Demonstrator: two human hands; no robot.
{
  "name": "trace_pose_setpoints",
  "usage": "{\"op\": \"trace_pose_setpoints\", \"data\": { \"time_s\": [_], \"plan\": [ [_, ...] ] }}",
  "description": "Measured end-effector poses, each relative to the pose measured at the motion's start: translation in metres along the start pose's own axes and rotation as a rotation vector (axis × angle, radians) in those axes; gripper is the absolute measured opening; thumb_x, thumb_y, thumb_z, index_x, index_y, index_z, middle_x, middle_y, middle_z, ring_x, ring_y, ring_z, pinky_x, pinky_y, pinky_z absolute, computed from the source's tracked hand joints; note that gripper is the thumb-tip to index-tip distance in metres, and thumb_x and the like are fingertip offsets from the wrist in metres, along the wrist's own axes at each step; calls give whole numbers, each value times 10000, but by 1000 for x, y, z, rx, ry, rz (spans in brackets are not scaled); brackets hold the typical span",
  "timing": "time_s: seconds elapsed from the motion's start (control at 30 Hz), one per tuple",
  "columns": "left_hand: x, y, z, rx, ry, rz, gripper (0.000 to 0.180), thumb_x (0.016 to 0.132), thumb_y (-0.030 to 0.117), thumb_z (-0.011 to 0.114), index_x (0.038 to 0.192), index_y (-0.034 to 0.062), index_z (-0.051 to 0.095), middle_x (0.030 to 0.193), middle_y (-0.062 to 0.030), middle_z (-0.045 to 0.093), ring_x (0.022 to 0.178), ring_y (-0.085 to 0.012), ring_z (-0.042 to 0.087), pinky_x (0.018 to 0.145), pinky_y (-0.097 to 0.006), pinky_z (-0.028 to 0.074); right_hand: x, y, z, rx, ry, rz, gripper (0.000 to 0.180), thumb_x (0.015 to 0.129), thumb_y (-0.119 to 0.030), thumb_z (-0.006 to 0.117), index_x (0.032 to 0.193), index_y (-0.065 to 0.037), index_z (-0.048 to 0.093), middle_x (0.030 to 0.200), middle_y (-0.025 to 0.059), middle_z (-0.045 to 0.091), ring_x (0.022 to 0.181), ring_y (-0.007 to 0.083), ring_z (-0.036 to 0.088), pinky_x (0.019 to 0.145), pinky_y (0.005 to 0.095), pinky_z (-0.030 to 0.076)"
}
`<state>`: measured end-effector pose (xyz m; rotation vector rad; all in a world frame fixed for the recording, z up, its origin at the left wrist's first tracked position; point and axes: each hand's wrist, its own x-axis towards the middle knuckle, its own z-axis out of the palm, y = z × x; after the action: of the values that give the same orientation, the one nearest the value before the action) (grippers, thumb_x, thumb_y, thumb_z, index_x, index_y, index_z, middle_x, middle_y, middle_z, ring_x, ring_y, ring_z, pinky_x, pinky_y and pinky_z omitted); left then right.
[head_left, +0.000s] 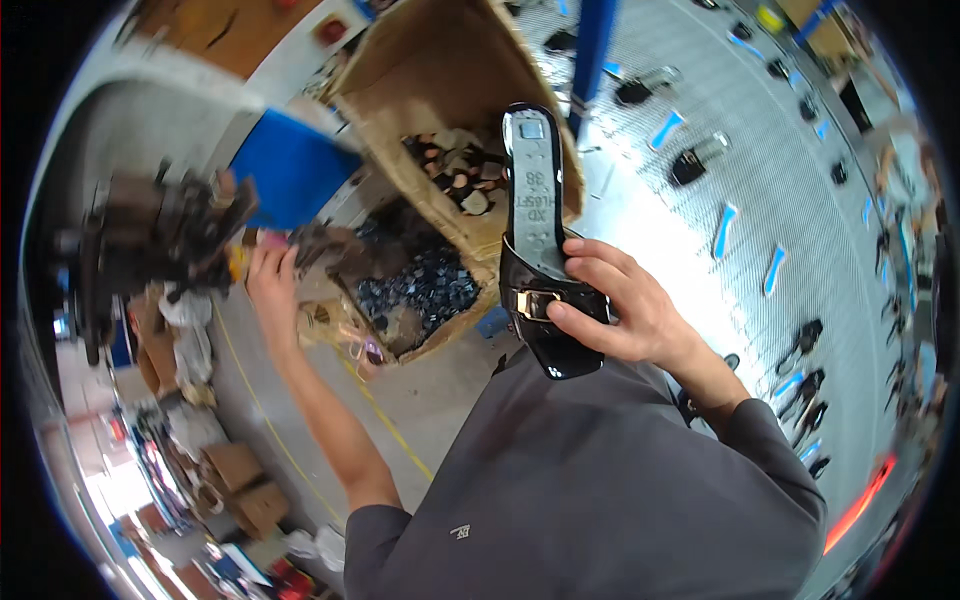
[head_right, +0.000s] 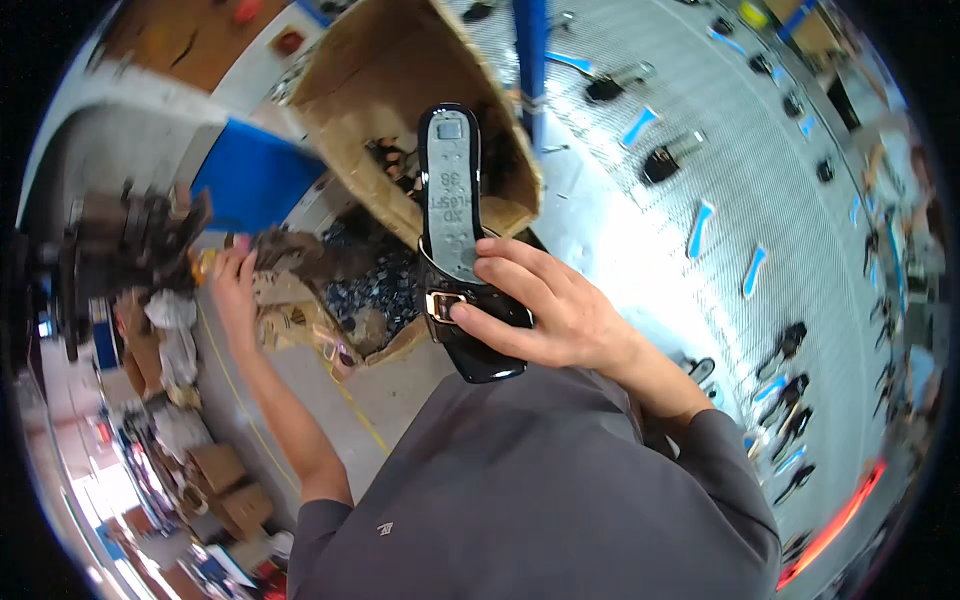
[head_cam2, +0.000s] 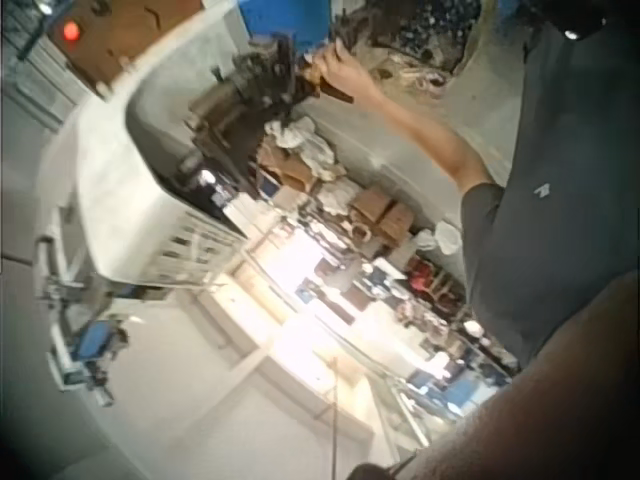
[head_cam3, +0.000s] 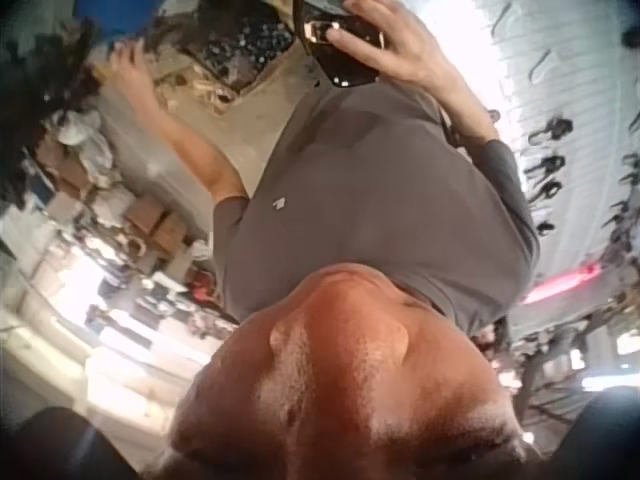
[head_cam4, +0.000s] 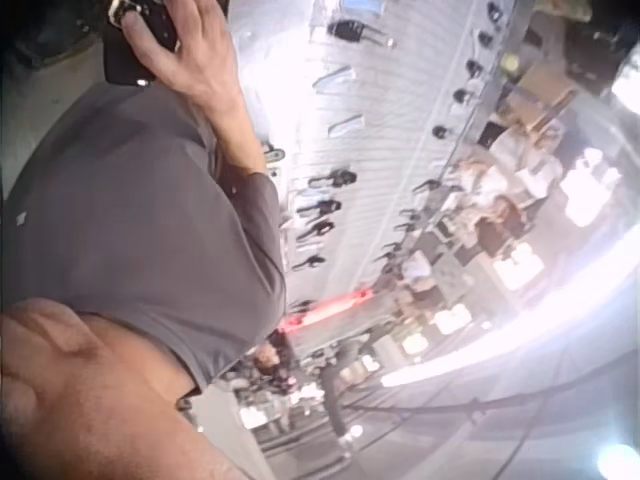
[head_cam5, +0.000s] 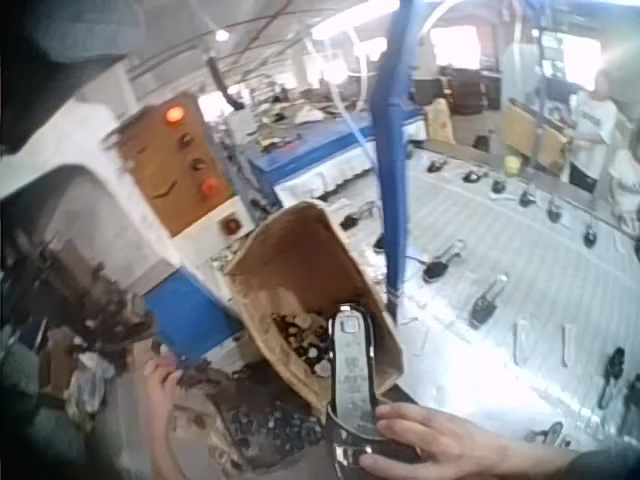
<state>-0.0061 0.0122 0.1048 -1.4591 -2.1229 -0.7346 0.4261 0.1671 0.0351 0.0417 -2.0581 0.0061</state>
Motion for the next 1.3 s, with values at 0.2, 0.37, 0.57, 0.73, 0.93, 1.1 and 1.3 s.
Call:
{"op": "trace_pose_setpoints", "data": {
  "time_s": [0.2, 0.37, 0.57, 0.73, 0.93, 1.1, 1.3],
  "plan": [
    [39, 20, -21, 533, -338, 181, 199, 948, 95, 557, 1106, -17, 604, 1056, -216, 551, 966, -423, 557, 820, -475, 441, -35, 32, -32, -4, 7, 269, 601, 688, 21, 670, 1272, -99, 587, 1167, 186, 549, 1126, 379, 589, 895, 422, 556],
    [23, 21, -27, 906, -442, 161, 250, 950, 3, 385, 1103, -71, 569, 1200, -291, 560, 1072, -441, 582, 874, -491, 475, -97, 55, -46, 43, -239, 628, 678, 659, 81, 652, 1300, -129, 584, 1207, 188, 563, 1142, 365, 581, 920, 419, 524],
    [44, 26, -38, 972, -726, 105, 189, 911, 6, 471, 1055, -59, 574, 1103, -305, 608, 901, -434, 645, 725, -497, 519, -232, 104, -101, 3, -600, 1098, 656, 723, 150, 545, 1303, -153, 581, 1258, 164, 575, 1158, 369, 574, 969, 433, 484],
    [59, 73, -11, 811, -502, 104, 658, 860, 94, 646, 1440, -23, 359, 1280, -306, 559, 1144, -468, 563, 938, -505, 466, -366, 181, -158, -638, -338, 1034, 601, 784, 115, 496, 1330, -126, 565, 1221, 166, 580, 1123, 366, 572, 936, 428, 484],
    [57, 221, 267, -75, -531, 204, 370, 909, 128, 635, 1259, 12, 603, 1109, -180, 623, 938, -320, 631, 844, -419, 493, -540, 242, -154, -526, -325, 1260, 593, 851, 100, 438, 1382, -142, 548, 1457, 156, 474, 1399, 346, 392, 1165, 428, 323],
    [36, 159, 414, 47, -485, 141, 385, 948, 186, 581, 1272, -21, 564, 1274, -206, 608, 1104, -358, 603, 955, -427, 463, -482, 256, -136, -500, -175, 1181, 651, 727, 119, 531, 1322, -138, 593, 1478, 180, 444, 1390, 357, 399, 1155, 433, 338],
    [52, 202, 422, -294, -491, -397, 348, 1020, 175, 508, 1303, -28, 525, 1255, -142, 607, 1044, -269, 590, 943, -394, 475, -606, 227, -176, -925, 908, 1837, 670, 704, -62, 750, 1316, 62, 508, 1302, 249, 561, 1196, 380, 550, 1063, 442, 388]
  ]
}}
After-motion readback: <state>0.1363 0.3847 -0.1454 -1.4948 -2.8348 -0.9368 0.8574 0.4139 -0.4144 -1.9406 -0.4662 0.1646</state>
